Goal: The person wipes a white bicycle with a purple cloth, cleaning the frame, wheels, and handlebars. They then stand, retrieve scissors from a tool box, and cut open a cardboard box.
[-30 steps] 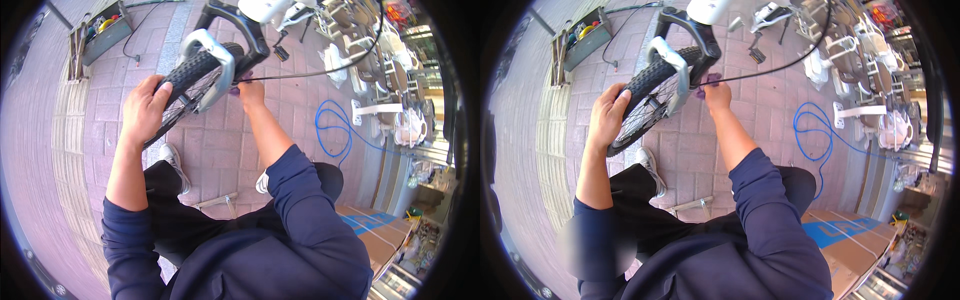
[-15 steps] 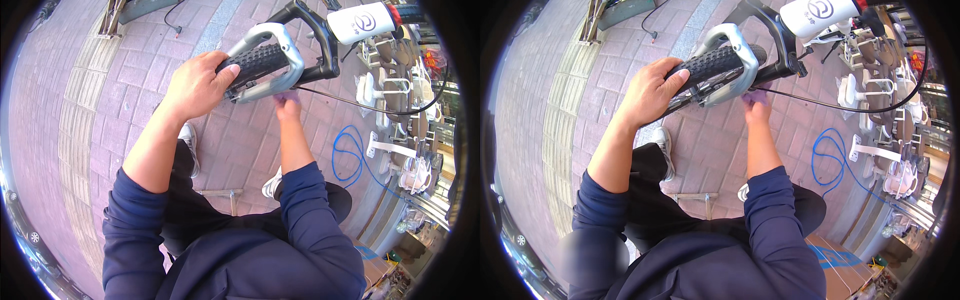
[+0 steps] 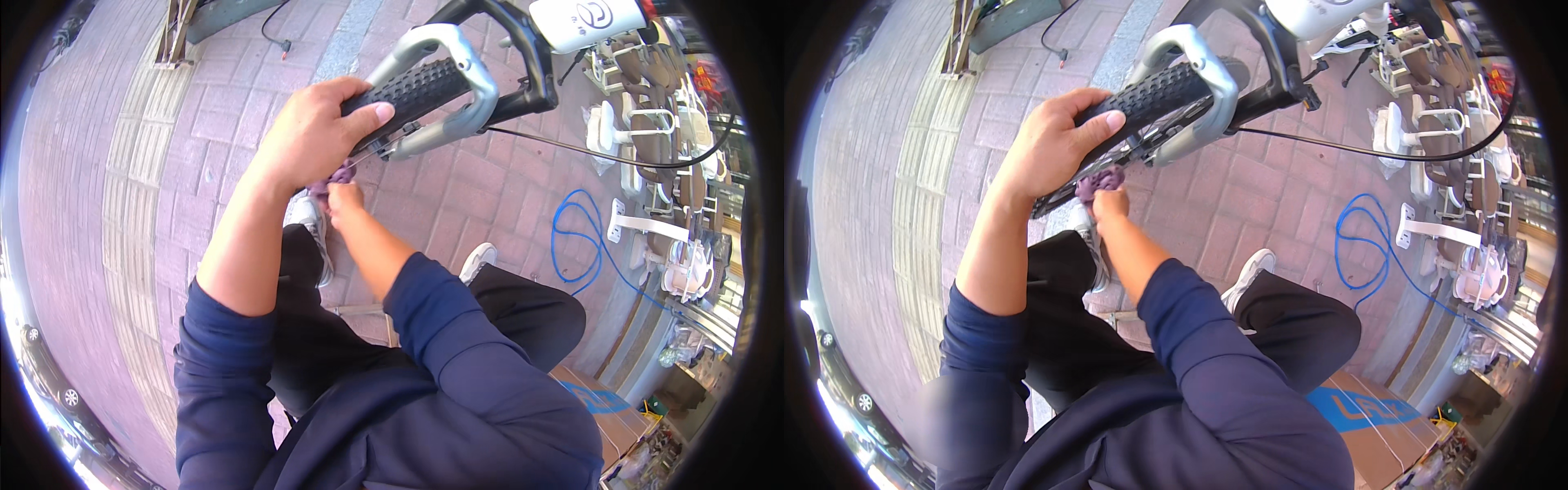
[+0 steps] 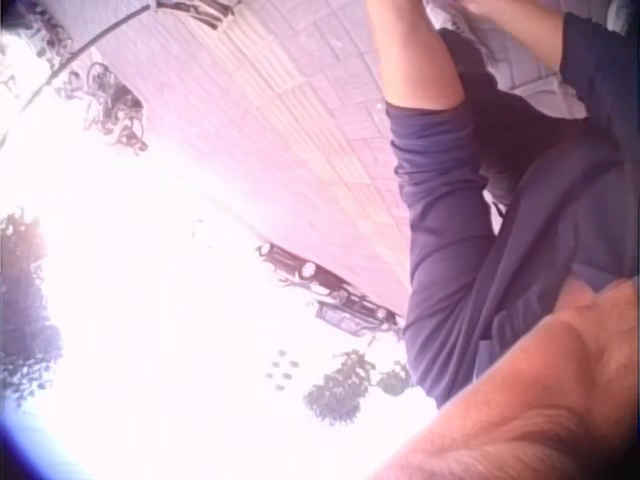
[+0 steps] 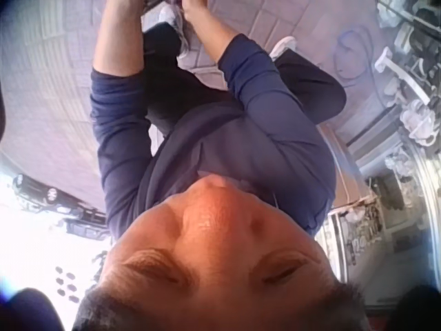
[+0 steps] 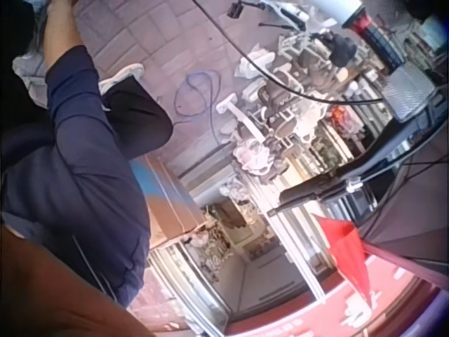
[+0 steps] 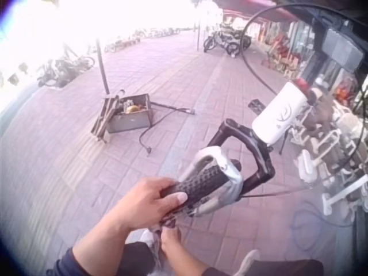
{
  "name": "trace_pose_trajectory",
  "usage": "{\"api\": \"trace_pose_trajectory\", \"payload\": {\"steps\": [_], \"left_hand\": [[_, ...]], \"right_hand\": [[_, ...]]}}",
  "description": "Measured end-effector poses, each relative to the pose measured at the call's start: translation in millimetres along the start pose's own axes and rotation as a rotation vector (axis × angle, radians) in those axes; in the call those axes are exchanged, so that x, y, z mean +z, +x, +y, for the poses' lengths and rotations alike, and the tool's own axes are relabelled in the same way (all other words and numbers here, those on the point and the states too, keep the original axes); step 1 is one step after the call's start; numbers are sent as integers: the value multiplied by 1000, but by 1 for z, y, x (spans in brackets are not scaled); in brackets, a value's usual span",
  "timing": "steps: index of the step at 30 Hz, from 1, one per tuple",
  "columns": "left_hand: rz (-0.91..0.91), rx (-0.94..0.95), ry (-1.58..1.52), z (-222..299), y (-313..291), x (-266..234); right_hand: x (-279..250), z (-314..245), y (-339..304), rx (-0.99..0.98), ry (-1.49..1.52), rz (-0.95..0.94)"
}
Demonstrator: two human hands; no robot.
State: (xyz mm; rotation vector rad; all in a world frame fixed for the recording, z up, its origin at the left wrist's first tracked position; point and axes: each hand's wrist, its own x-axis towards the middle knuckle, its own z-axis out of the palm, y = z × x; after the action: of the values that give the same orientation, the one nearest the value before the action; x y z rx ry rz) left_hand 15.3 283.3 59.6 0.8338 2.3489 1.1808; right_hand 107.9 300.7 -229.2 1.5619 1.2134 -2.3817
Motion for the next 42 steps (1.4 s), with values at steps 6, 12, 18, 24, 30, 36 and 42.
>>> {"api": "trace_pose_trajectory", "payload": {"steps": [6,12,18,24,30,36,42], "left_hand": [[69,-18,-45,-9,-4,3],[59,-57,-126,2,0,7],[73,2,-89,-9,0,4],[120,14,-107,-24,-2,8],[316,143,102,-53,-2,17],[304,31,353,-20,-28,10],[219,-82,415,-3,-26,15]], "right_hand": [[54,19,-19,123,-76,-313],[25,-90,-129,91,126,-464],[-38,-158,-172,-188,338,-686],[-19,-192,-177,-1392,-425,308],[-47,-179,-205,-878,-499,-264],[-139,-245,-266,-809,94,-126],[-264,-366,-366,-1736,552,277]]}}
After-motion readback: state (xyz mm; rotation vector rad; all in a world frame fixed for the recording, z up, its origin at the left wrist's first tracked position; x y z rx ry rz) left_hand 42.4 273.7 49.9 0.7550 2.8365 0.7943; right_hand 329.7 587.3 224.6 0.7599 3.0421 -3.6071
